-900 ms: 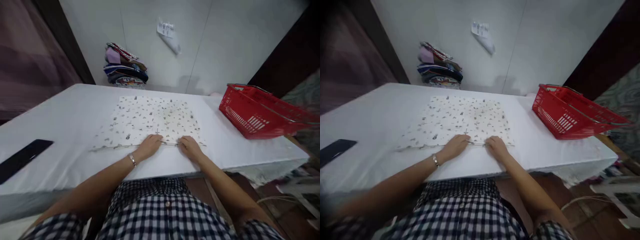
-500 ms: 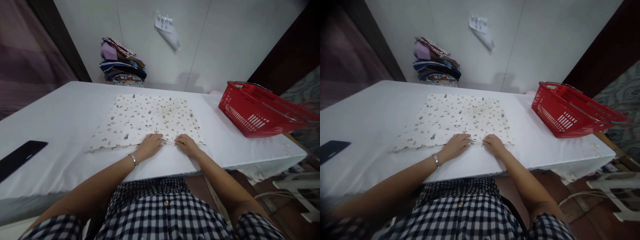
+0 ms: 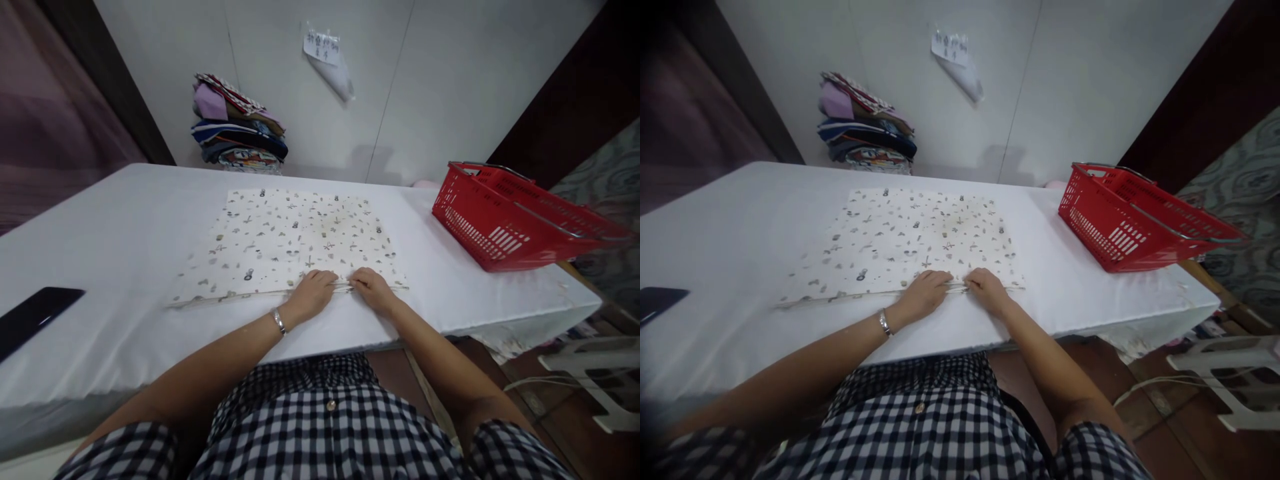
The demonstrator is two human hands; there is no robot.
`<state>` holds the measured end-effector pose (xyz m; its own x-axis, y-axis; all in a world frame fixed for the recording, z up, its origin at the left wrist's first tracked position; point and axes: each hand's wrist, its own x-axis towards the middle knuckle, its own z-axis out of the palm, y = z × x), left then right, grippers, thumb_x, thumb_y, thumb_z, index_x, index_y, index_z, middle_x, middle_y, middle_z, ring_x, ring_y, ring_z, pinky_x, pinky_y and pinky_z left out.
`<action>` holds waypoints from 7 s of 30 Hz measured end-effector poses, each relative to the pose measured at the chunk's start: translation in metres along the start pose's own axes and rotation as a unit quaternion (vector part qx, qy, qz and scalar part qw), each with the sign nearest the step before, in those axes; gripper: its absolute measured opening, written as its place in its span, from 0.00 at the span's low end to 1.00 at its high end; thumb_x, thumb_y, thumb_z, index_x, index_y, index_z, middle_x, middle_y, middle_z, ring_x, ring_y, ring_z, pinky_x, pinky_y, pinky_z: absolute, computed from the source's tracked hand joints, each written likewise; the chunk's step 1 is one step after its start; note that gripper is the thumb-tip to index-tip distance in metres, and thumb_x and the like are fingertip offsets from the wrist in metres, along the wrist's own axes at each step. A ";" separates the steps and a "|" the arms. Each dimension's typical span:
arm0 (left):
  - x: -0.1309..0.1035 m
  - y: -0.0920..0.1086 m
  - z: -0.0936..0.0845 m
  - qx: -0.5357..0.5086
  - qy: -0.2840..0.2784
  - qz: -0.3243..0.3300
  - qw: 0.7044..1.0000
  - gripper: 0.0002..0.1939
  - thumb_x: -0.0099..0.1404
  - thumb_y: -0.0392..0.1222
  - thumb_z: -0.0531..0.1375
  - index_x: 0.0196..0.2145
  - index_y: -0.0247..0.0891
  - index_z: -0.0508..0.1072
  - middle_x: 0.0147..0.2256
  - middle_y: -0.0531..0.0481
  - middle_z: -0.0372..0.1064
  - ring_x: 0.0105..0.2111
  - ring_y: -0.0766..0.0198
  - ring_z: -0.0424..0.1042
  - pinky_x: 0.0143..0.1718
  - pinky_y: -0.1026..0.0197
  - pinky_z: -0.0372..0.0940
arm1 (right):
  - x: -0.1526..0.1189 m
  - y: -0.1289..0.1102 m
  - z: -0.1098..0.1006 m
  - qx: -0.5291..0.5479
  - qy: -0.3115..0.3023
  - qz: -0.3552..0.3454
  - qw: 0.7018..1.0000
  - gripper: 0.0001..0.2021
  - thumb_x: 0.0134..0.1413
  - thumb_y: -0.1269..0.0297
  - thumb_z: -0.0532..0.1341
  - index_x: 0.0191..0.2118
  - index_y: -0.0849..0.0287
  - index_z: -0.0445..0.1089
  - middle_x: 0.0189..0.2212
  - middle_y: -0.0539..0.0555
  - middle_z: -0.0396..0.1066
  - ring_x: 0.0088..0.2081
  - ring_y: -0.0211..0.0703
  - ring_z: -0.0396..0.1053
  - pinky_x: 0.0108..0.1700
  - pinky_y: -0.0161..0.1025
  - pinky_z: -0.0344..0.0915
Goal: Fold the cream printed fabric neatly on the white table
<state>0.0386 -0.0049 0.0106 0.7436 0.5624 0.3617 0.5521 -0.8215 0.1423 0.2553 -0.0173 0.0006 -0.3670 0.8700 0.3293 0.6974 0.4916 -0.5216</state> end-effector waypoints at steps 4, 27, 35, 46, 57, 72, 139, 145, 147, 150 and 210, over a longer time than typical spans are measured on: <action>-0.005 -0.001 0.000 -0.012 0.007 -0.009 1.000 0.11 0.64 0.35 0.50 0.35 0.36 0.72 0.49 0.47 0.66 0.50 0.59 0.61 0.49 0.53 0.57 | -0.006 -0.001 -0.002 -0.039 -0.009 -0.073 0.997 0.09 0.59 0.63 0.55 0.40 0.56 0.71 0.37 0.55 0.69 0.41 0.43 0.63 0.44 0.42 0.60; -0.017 -0.007 -0.010 0.064 -0.017 -0.073 0.995 0.11 0.61 0.30 0.51 0.36 0.36 0.71 0.49 0.45 0.65 0.52 0.57 0.59 0.48 0.53 0.56 | 0.000 -0.020 0.005 -0.103 -0.027 -0.072 0.992 0.11 0.60 0.62 0.52 0.36 0.57 0.71 0.35 0.57 0.68 0.38 0.46 0.63 0.41 0.43 0.59; -0.050 -0.028 -0.031 0.106 -0.013 -0.168 0.980 0.10 0.58 0.29 0.51 0.33 0.35 0.71 0.48 0.42 0.66 0.50 0.54 0.61 0.47 0.51 0.58 | -0.002 -0.016 0.008 -0.089 -0.020 -0.073 0.993 0.11 0.59 0.62 0.52 0.37 0.58 0.71 0.36 0.57 0.68 0.39 0.47 0.63 0.42 0.44 0.60; -0.071 -0.026 -0.047 0.113 0.007 -0.145 0.983 0.11 0.59 0.29 0.51 0.34 0.36 0.72 0.49 0.43 0.66 0.52 0.54 0.60 0.52 0.49 0.55 | -0.003 -0.017 0.009 -0.106 -0.009 -0.083 0.991 0.10 0.59 0.63 0.53 0.39 0.57 0.70 0.36 0.57 0.69 0.40 0.47 0.63 0.42 0.45 0.60; -0.083 -0.027 -0.044 0.101 0.017 -0.131 0.986 0.12 0.64 0.32 0.49 0.33 0.37 0.72 0.40 0.47 0.68 0.44 0.59 0.62 0.46 0.54 0.57 | 0.003 -0.037 0.015 -0.176 -0.035 -0.120 0.976 0.12 0.59 0.65 0.52 0.45 0.57 0.69 0.42 0.59 0.67 0.43 0.50 0.61 0.43 0.46 0.57; -0.087 -0.035 -0.039 0.091 0.015 -0.140 0.986 0.11 0.65 0.37 0.49 0.37 0.40 0.71 0.37 0.50 0.68 0.40 0.61 0.63 0.45 0.55 0.55 | 0.043 -0.062 0.055 -0.168 -0.112 -0.176 0.964 0.13 0.62 0.64 0.49 0.43 0.57 0.69 0.37 0.59 0.68 0.39 0.47 0.61 0.40 0.42 0.57; -0.191 -0.086 -0.104 0.043 0.079 -0.658 0.748 0.13 0.59 0.48 0.53 0.32 0.39 0.73 0.33 0.48 0.73 0.33 0.62 0.69 0.30 0.63 0.57 | 0.104 -0.141 0.110 -0.211 -0.210 -0.181 0.937 0.10 0.61 0.63 0.49 0.41 0.57 0.65 0.41 0.56 0.65 0.43 0.43 0.62 0.36 0.35 0.57; -0.182 -0.083 -0.101 0.080 0.036 -0.669 0.739 0.14 0.56 0.49 0.55 0.33 0.36 0.71 0.36 0.43 0.72 0.35 0.57 0.70 0.31 0.62 0.60 | 0.110 -0.147 0.120 -0.204 -0.203 -0.187 0.939 0.10 0.60 0.65 0.50 0.43 0.57 0.66 0.41 0.57 0.65 0.43 0.46 0.62 0.35 0.37 0.58; -0.179 -0.084 -0.101 0.063 0.030 -0.673 0.736 0.13 0.55 0.48 0.55 0.31 0.36 0.71 0.36 0.42 0.72 0.36 0.56 0.71 0.32 0.61 0.61 | 0.110 -0.147 0.121 -0.200 -0.202 -0.184 0.941 0.11 0.61 0.65 0.49 0.44 0.57 0.66 0.42 0.58 0.65 0.43 0.46 0.62 0.35 0.38 0.59; -0.178 -0.088 -0.102 0.008 0.050 -0.683 0.728 0.11 0.54 0.47 0.56 0.26 0.36 0.69 0.33 0.42 0.72 0.35 0.55 0.71 0.33 0.60 0.62 | 0.109 -0.145 0.119 -0.197 -0.198 -0.183 0.943 0.12 0.61 0.66 0.48 0.44 0.57 0.66 0.41 0.58 0.66 0.43 0.45 0.63 0.35 0.37 0.59; -0.204 -0.095 -0.102 -0.286 0.252 -0.688 0.617 0.04 0.54 0.34 0.57 0.31 0.35 0.66 0.17 0.56 0.66 0.17 0.71 0.65 0.19 0.70 0.58 | 0.103 -0.131 0.119 -0.041 -0.173 -0.163 0.971 0.16 0.60 0.59 0.49 0.49 0.51 0.67 0.36 0.51 0.68 0.35 0.39 0.67 0.36 0.34 0.60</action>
<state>-0.2046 -0.0512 0.0174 -0.5731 0.7822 -0.2443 0.1994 0.4222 0.8843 0.0524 0.0127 0.0090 -0.7510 0.6367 0.1751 0.5511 0.7504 -0.3651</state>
